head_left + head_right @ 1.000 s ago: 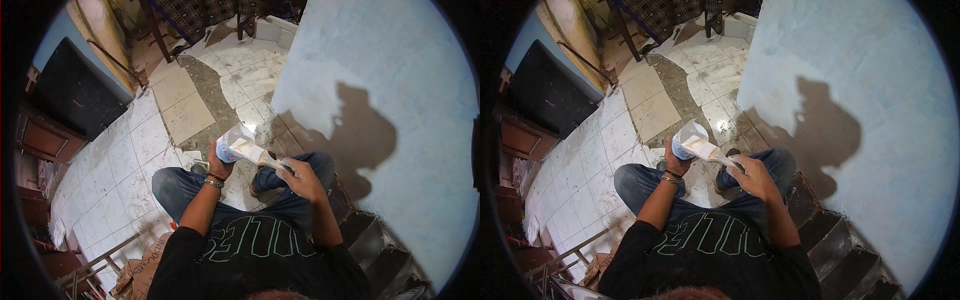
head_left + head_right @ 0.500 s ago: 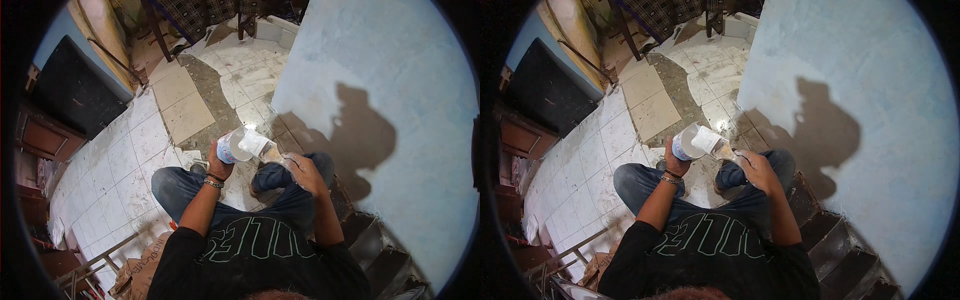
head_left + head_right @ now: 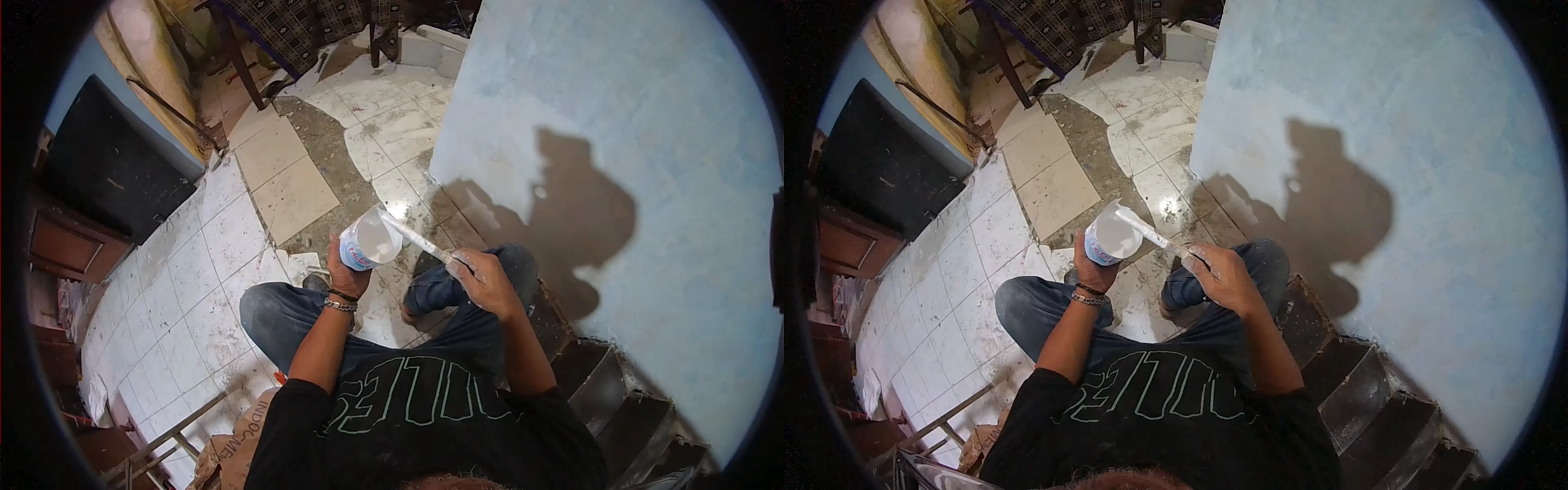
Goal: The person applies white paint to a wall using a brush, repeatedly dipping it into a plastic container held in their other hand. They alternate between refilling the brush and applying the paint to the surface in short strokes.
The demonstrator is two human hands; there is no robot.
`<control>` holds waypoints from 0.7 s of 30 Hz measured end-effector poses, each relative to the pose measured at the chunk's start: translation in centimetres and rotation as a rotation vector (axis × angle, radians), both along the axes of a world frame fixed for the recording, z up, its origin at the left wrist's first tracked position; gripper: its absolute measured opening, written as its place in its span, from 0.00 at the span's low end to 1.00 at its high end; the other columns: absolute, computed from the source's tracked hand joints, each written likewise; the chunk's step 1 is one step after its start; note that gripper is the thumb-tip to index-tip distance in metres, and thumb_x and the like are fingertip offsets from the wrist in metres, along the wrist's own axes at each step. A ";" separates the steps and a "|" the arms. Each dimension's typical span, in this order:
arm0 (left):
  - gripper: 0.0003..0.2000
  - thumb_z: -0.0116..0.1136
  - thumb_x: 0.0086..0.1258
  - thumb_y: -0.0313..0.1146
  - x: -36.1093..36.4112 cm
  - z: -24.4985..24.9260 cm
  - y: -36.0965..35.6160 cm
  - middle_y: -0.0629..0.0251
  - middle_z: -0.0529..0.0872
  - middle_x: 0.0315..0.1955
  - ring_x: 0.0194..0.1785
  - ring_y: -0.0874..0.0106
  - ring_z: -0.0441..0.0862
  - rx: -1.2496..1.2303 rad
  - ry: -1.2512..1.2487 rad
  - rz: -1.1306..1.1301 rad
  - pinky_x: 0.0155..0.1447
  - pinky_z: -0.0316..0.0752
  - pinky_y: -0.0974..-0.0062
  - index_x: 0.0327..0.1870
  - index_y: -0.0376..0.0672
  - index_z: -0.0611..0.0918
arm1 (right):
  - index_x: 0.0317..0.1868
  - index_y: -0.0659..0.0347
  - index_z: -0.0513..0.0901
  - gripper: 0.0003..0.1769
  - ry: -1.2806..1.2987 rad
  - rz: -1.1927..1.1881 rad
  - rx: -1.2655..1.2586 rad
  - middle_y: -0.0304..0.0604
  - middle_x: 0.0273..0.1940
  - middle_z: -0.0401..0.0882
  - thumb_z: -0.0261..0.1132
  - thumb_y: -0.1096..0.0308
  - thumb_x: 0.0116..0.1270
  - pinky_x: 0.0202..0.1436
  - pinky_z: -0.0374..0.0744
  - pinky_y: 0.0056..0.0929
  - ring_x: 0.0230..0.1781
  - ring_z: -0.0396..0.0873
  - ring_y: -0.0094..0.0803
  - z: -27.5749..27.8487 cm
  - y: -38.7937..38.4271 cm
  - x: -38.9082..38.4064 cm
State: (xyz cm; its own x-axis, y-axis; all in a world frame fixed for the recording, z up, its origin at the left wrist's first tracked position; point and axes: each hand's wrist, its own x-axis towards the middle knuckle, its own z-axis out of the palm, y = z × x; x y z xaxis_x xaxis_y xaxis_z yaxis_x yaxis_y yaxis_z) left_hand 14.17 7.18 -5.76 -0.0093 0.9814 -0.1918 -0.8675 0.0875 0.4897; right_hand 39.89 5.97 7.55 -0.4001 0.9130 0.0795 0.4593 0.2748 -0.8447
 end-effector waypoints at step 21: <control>0.30 0.42 0.67 0.64 -3.9 4.5 -0.6 0.66 0.78 0.56 0.55 0.61 0.77 -0.187 -0.002 0.278 0.51 0.73 0.58 0.62 0.53 0.71 | 0.53 0.62 0.71 0.12 0.921 -0.261 -0.247 0.45 0.37 0.79 0.53 0.72 0.71 0.34 0.77 0.24 0.31 0.77 0.28 1.4 4.3 3.7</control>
